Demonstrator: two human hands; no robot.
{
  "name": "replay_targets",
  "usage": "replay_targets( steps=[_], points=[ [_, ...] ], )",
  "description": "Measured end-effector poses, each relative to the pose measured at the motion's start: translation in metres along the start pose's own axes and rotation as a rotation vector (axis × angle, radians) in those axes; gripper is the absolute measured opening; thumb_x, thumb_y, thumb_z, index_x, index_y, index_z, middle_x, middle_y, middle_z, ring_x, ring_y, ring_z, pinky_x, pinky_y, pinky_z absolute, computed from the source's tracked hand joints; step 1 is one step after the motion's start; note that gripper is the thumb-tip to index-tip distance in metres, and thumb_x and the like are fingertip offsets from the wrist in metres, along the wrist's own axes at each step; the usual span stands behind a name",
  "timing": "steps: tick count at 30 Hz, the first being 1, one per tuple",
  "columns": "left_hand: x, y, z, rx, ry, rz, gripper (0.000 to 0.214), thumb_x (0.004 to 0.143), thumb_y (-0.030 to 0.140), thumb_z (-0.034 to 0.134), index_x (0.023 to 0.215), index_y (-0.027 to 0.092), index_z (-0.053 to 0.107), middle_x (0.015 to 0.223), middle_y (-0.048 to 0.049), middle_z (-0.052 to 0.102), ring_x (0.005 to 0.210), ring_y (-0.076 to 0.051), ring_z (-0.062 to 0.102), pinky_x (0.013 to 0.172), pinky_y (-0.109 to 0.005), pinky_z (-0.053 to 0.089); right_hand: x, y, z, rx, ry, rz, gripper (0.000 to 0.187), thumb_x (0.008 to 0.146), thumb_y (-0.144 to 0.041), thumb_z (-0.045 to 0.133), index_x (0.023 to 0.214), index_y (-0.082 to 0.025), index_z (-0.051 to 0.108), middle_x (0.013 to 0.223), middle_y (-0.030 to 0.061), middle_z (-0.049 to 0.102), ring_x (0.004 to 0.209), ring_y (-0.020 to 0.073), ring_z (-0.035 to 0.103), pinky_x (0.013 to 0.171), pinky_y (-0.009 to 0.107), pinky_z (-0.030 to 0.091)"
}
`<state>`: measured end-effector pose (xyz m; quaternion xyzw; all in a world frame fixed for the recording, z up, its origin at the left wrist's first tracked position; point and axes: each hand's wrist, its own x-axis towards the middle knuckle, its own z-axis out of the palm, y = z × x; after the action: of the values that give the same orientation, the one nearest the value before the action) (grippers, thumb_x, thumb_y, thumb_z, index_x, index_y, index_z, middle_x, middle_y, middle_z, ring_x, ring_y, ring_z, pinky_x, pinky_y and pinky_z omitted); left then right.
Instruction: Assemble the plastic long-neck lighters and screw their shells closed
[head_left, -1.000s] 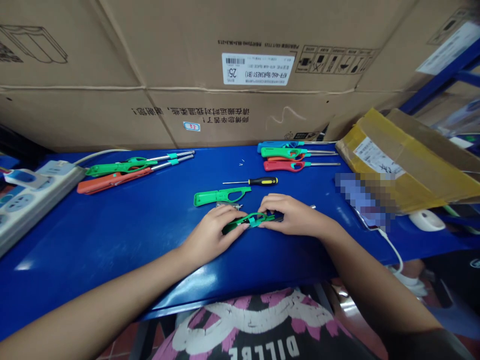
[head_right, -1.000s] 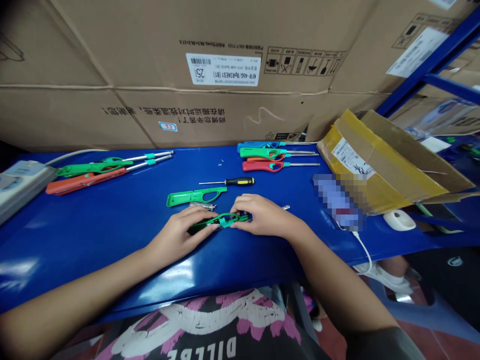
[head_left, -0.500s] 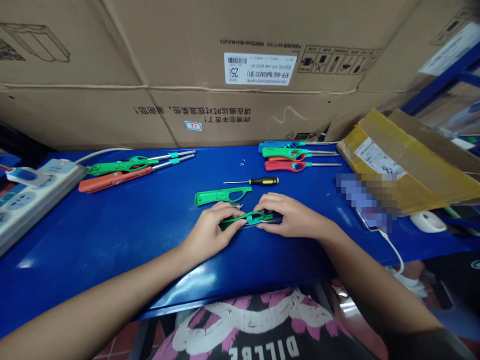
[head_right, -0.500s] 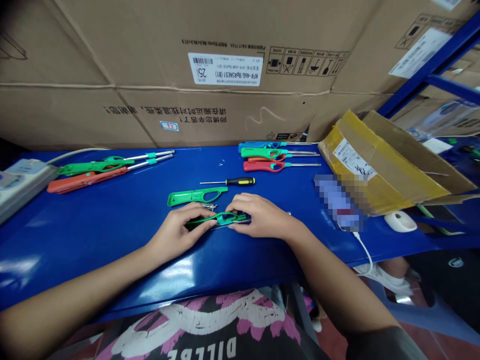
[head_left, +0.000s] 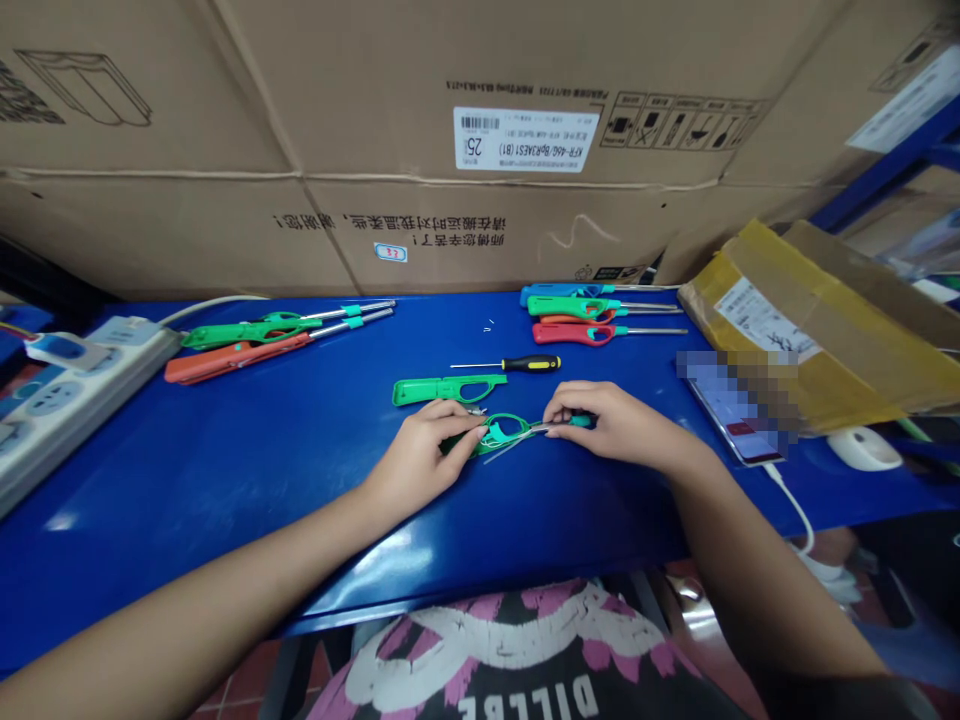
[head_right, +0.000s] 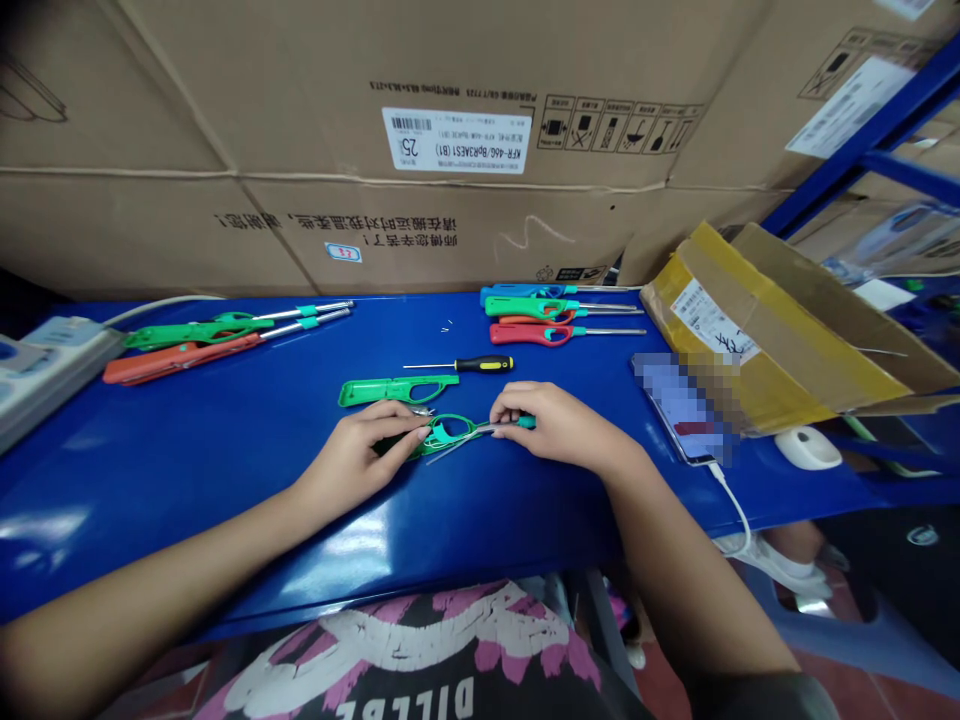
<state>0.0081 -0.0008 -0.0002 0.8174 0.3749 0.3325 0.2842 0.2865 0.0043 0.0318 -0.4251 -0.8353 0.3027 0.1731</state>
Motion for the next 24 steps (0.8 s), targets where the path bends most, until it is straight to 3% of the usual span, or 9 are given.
replay_targets(
  steps=[8, 16, 24],
  points=[
    [0.000, -0.003, -0.001, 0.075, -0.054, 0.078, 0.026, 0.100, 0.023, 0.054, 0.118, 0.020, 0.074, 0.095, -0.0073, 0.066, 0.093, -0.021, 0.065, 0.084, -0.037, 0.056, -0.014, 0.009, 0.016, -0.123, 0.142, -0.151, 0.011, 0.098, -0.026, 0.060, 0.101, -0.022, 0.069, 0.097, 0.0061, 0.070, 0.093, 0.0200, 0.063, 0.085, 0.036, 0.051],
    [0.000, -0.003, -0.002, 0.093, -0.095, 0.119, 0.027, 0.101, 0.022, 0.053, 0.121, 0.020, 0.072, 0.097, -0.0075, 0.065, 0.095, -0.021, 0.063, 0.085, -0.039, 0.054, -0.030, 0.008, 0.029, -0.304, 0.199, -0.181, 0.016, 0.100, -0.023, 0.054, 0.109, -0.021, 0.067, 0.102, 0.0091, 0.070, 0.094, 0.0219, 0.061, 0.083, 0.039, 0.051],
    [0.001, -0.002, -0.002, 0.078, -0.095, 0.098, 0.027, 0.101, 0.020, 0.053, 0.121, 0.019, 0.072, 0.098, -0.0075, 0.064, 0.094, -0.021, 0.063, 0.086, -0.038, 0.053, -0.026, 0.002, 0.032, -0.121, 0.221, -0.096, 0.011, 0.096, -0.022, 0.061, 0.107, -0.024, 0.064, 0.103, 0.0055, 0.070, 0.099, 0.0207, 0.063, 0.094, 0.041, 0.047]
  ],
)
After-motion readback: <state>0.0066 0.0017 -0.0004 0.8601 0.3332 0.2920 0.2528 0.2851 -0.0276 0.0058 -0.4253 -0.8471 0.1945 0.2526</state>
